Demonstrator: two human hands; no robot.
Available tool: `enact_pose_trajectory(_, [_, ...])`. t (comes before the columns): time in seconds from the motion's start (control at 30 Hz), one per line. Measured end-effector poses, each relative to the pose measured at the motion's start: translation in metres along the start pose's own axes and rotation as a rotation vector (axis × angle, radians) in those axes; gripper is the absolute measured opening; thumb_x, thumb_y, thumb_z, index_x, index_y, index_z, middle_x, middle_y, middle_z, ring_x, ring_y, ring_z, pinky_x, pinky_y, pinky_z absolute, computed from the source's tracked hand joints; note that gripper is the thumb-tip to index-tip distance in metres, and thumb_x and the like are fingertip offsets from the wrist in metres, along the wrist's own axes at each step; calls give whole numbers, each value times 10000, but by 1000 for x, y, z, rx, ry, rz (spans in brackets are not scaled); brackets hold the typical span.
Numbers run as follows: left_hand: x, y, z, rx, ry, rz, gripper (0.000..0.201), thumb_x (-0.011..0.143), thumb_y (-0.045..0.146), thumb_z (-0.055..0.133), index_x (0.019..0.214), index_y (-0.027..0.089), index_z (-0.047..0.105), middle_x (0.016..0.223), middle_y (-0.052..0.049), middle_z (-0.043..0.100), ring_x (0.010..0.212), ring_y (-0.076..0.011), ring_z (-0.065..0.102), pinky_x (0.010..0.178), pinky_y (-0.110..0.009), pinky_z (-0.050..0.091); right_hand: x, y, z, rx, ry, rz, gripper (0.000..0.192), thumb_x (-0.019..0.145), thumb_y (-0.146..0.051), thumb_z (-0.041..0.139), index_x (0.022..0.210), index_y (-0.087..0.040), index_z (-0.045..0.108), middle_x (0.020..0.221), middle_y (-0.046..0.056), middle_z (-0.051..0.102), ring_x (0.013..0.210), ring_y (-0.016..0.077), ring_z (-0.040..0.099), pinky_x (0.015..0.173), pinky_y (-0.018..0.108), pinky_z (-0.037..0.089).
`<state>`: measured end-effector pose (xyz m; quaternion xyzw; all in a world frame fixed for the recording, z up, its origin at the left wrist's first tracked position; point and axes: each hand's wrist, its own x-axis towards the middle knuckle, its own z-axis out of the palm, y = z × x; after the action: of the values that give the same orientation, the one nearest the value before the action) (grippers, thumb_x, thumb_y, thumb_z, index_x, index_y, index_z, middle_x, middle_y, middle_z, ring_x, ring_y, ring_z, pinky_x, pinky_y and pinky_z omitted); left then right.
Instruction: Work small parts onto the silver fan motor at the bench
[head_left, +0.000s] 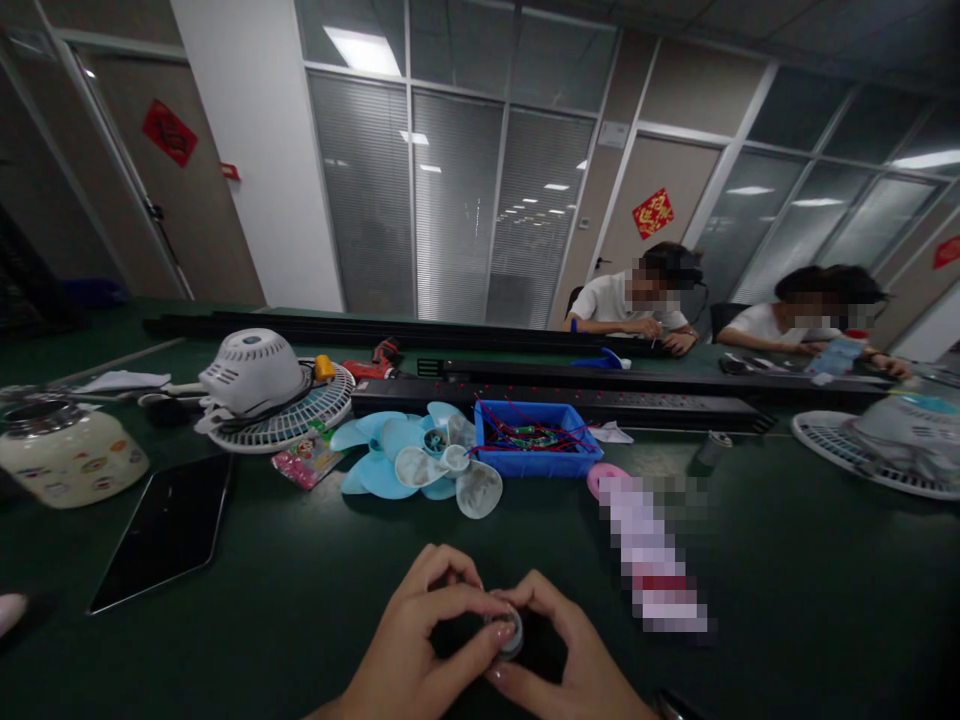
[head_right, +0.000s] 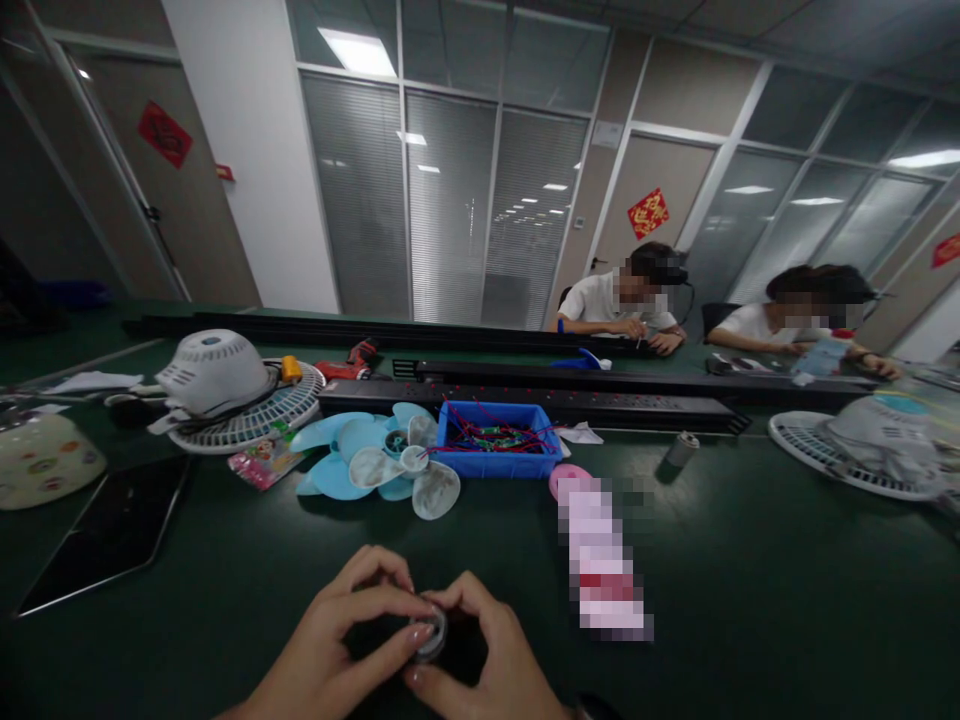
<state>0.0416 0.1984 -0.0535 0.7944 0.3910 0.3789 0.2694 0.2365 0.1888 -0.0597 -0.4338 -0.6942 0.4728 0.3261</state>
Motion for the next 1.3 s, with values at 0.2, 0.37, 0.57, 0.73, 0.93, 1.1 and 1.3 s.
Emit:
enact_pose_trajectory(0.2, [-2,-2,-11,-13,33,11,154,903,325,599,975,295,732,862,-26,597,837,-161,561,721,-266,480,-1,-1,-1,-33,-9,14,260,744,-277,708,963,-219,581,1005,26,647,958,198,594,880,357,455])
enact_pose_trajectory(0.37, [-13,-25,-16,134,-76,-125,194,901,396,596,983,318,753,832,-29,597,821,-175,540,712,-282,445,-2,-4,-1,-95,7,56,329,728,-289,730,1026,-243,597,1078,20,652,1029,203,591,933,362,442])
enact_pose_trajectory(0.57, [-12,-26,-13,237,-290,-227,191,886,447,605,970,365,756,857,-13,621,860,-185,543,814,-341,387,-2,-6,-1,-108,-5,42,327,729,-288,736,1029,-245,614,1030,8,662,973,188,607,874,330,470])
enact_pose_trajectory(0.73, [-10,-21,-15,236,-293,-249,172,882,432,618,958,361,755,867,-11,637,875,-191,544,842,-358,363,-2,-5,2,-103,19,49,333,723,-304,756,1026,-253,630,1037,4,677,989,192,619,889,330,484])
enact_pose_trajectory(0.93, [-12,-25,-15,209,-292,-255,227,875,495,600,974,358,752,900,-16,647,881,-193,546,837,-349,372,-25,-2,-50,-271,325,-84,301,779,-361,696,1054,-250,645,1097,51,693,1043,223,640,907,356,518])
enact_pose_trajectory(1.1, [-13,-28,-15,182,-274,-218,237,875,491,601,980,344,753,892,-16,653,871,-187,549,875,-352,374,-55,35,-141,-412,776,-26,467,747,-518,685,1097,-217,616,1100,106,703,1003,273,667,883,421,546])
enact_pose_trajectory(1.3, [-12,-23,-16,195,-268,-235,197,863,468,624,950,354,758,882,-16,660,867,-197,566,871,-364,387,-63,97,-192,-348,910,110,620,616,-628,723,1036,-185,615,1040,137,716,983,326,674,892,483,544])
